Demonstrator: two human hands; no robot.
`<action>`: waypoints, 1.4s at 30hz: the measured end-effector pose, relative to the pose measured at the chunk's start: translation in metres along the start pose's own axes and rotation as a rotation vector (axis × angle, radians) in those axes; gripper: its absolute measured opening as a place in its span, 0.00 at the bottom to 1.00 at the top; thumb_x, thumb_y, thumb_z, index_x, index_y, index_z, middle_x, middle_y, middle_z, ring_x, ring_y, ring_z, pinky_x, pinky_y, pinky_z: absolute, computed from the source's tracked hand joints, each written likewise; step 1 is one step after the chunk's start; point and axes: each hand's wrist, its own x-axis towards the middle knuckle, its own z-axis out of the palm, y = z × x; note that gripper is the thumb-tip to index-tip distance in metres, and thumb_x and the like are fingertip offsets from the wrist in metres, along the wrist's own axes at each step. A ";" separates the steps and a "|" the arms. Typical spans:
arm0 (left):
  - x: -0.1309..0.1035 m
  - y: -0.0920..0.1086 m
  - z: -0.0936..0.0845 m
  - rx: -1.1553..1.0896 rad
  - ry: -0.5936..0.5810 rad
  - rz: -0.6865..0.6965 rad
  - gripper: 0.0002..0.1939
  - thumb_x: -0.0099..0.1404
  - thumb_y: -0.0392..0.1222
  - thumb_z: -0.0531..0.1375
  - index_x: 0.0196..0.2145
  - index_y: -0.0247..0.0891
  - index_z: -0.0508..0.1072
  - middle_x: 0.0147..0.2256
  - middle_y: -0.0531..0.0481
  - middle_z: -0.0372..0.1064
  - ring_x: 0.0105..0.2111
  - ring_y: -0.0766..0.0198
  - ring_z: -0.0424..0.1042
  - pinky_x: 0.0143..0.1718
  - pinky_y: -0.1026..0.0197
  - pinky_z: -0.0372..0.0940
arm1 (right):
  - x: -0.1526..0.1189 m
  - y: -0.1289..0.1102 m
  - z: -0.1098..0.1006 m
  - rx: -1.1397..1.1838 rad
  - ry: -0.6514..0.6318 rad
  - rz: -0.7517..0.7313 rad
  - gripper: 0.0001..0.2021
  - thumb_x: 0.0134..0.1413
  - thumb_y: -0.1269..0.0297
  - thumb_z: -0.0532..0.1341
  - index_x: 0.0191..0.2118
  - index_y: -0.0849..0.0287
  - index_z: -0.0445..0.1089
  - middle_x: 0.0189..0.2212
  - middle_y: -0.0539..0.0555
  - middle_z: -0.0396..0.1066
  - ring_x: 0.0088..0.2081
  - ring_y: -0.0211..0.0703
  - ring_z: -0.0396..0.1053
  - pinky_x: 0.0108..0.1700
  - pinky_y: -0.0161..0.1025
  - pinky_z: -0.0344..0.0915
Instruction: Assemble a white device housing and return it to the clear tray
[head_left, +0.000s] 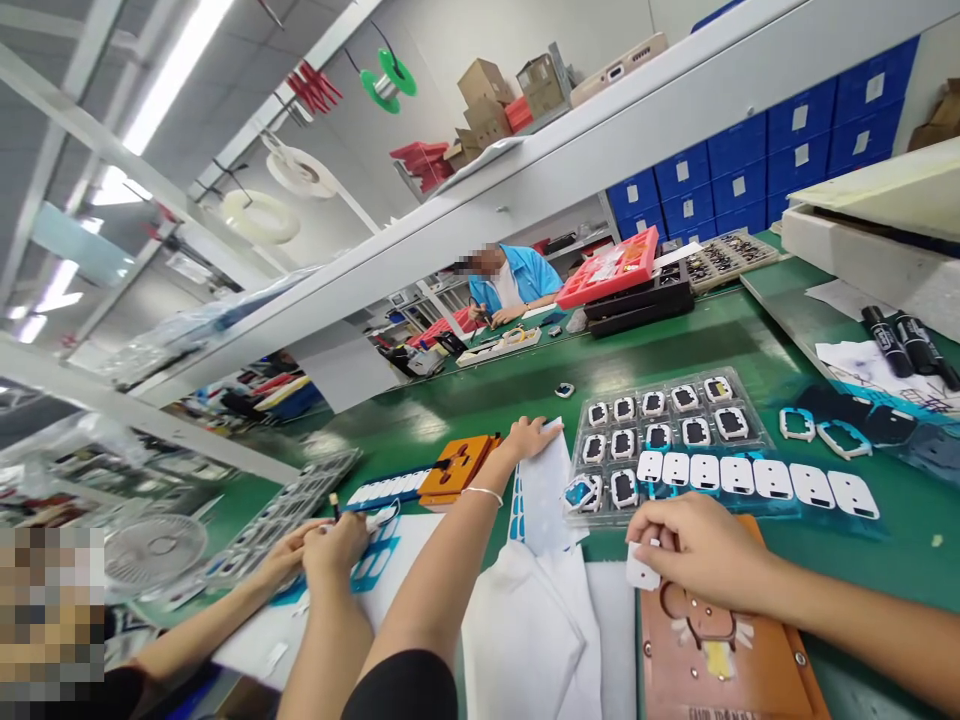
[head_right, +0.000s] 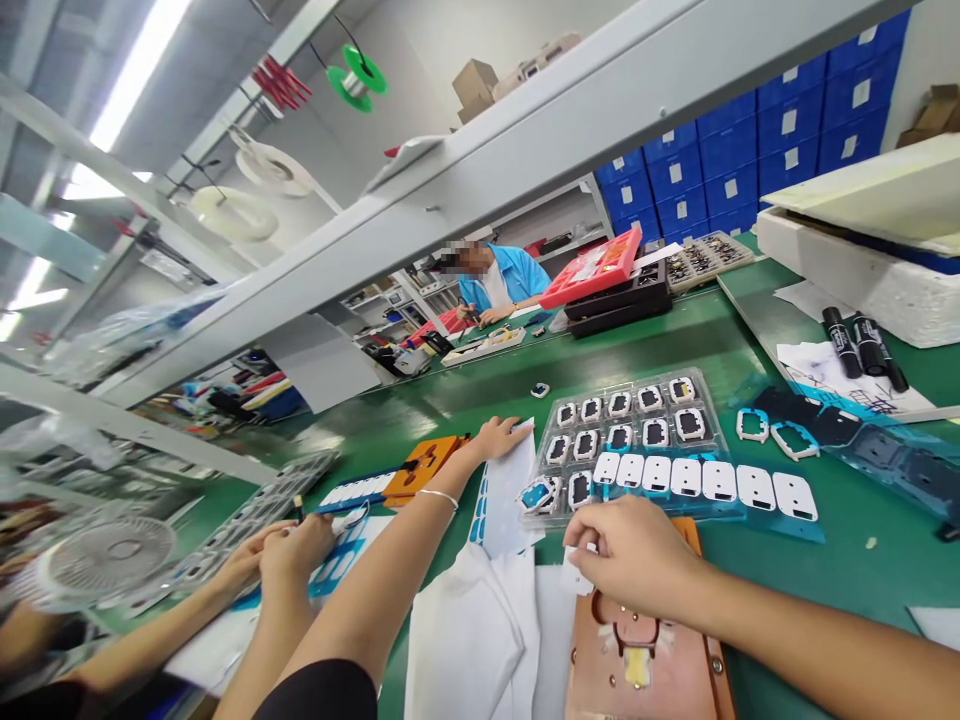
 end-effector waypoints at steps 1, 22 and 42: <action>-0.003 0.002 -0.001 -0.023 -0.008 -0.009 0.24 0.70 0.51 0.59 0.59 0.37 0.66 0.59 0.39 0.63 0.57 0.48 0.66 0.58 0.39 0.64 | 0.000 0.000 0.000 0.010 0.001 -0.002 0.04 0.54 0.70 0.64 0.35 0.57 0.77 0.23 0.47 0.72 0.28 0.38 0.67 0.32 0.35 0.55; -0.179 0.139 -0.019 -0.959 0.650 0.777 0.27 0.69 0.64 0.52 0.42 0.38 0.77 0.40 0.42 0.76 0.43 0.55 0.73 0.47 0.52 0.67 | 0.002 0.016 -0.014 0.458 0.072 0.073 0.09 0.61 0.62 0.65 0.39 0.63 0.69 0.27 0.47 0.69 0.22 0.31 0.65 0.22 0.28 0.59; -0.174 0.146 -0.004 -1.040 0.663 0.941 0.19 0.63 0.57 0.65 0.43 0.40 0.79 0.36 0.44 0.77 0.36 0.57 0.72 0.40 0.55 0.67 | 0.003 0.019 -0.016 0.641 0.146 0.053 0.07 0.66 0.65 0.63 0.45 0.64 0.69 0.31 0.48 0.68 0.27 0.32 0.67 0.27 0.30 0.68</action>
